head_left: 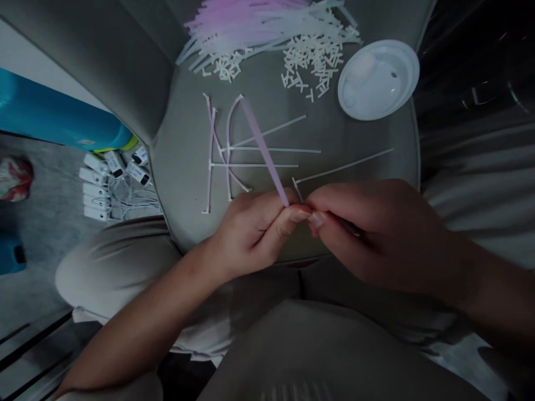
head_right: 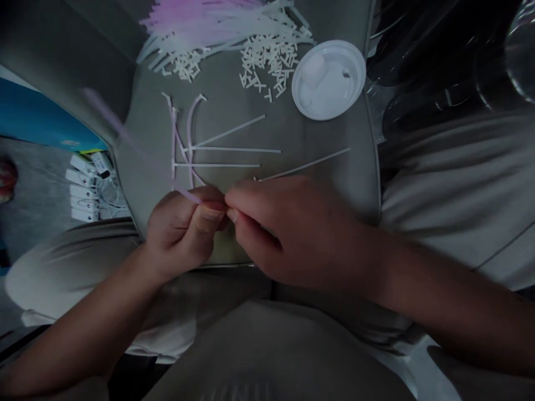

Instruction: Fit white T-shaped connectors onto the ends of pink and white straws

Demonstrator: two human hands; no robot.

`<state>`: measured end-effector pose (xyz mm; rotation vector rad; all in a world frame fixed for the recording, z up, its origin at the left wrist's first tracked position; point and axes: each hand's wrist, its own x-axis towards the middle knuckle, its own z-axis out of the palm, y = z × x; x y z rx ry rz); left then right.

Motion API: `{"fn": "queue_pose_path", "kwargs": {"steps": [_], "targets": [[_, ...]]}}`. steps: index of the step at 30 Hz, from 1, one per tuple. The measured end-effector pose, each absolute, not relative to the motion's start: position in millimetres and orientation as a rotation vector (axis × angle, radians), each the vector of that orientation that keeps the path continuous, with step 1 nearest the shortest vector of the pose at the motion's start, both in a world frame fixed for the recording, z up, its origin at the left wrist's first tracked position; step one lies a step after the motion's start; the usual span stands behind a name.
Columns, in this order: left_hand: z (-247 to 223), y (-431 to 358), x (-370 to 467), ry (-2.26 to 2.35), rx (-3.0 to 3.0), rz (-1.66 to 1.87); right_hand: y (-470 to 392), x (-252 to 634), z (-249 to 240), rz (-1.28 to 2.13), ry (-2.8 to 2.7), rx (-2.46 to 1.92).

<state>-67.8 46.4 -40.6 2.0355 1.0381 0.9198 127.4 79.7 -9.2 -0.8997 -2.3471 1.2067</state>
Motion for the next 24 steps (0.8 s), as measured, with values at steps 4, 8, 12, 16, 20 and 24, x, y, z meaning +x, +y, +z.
{"fn": "queue_pose_path", "kwargs": {"steps": [4,8,12,16,20,24], "targets": [[-41,47,-68,1.072,2.011,0.876,78,127,-11,1.132,-2.354,-0.907],[-40,46,-66,1.079,1.987,0.896,79,125,-15,1.122,-2.317,-0.906],[-38,43,-62,1.151,2.033,0.916,78,123,-17,1.1,-2.274,-0.907],[-35,41,-60,1.203,2.059,0.92,76,118,-20,1.136,-2.148,-0.924],[-35,41,-61,1.141,2.015,0.98,77,116,-23,1.203,-2.065,-0.946],[-36,44,-69,1.15,1.821,1.167,77,116,-22,1.233,-2.023,-0.936]]}}
